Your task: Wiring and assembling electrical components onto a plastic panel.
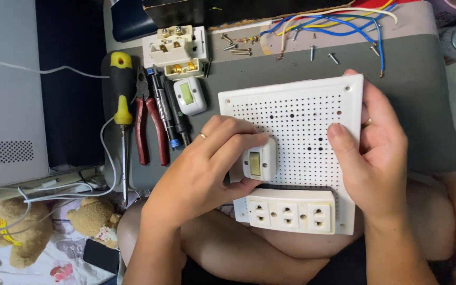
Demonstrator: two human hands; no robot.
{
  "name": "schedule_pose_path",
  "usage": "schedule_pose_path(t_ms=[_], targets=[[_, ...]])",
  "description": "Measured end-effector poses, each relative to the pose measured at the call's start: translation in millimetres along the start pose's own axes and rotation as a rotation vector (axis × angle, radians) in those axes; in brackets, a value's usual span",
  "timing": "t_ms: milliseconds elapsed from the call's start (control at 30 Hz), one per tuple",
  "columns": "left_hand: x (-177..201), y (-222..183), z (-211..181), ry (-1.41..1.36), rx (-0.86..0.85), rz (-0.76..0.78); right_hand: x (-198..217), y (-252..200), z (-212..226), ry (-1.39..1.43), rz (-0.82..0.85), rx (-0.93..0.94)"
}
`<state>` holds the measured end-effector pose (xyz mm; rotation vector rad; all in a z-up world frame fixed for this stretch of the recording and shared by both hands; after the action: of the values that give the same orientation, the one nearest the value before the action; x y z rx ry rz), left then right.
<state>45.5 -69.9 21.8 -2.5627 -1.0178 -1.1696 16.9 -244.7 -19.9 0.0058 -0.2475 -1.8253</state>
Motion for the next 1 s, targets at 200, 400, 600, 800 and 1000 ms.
schedule_pose_path(t_ms=[200, 400, 600, 800, 1000], targets=[[-2, -4, 4, 0.07, 0.02, -0.017, 1, 1, -9, -0.01, -0.004, -0.02], [-3, 0, 7, 0.059, 0.039, 0.002, 0, 3, -11, 0.012, 0.009, -0.043], [-1, 1, 8, 0.019, 0.027, 0.015, -1, 3, -15, 0.047, 0.022, -0.037], [1, 1, 5, 0.01, 0.006, -0.007, -1, 3, -7, -0.123, 0.04, 0.036], [-7, -6, 5, 0.155, 0.055, -0.058, 6, 0, -6, -0.581, 0.044, 0.199]])
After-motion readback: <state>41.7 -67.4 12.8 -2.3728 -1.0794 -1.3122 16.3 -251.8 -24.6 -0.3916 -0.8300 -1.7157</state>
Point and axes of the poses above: each hand's wrist, its own y-axis towards the middle knuckle, its own x-axis out of the back of the hand, z = x × y, the point moved 8 cm from there along y, towards the middle knuckle, and after that the axes turned 6 degrees about x, right-handed, at the moved point
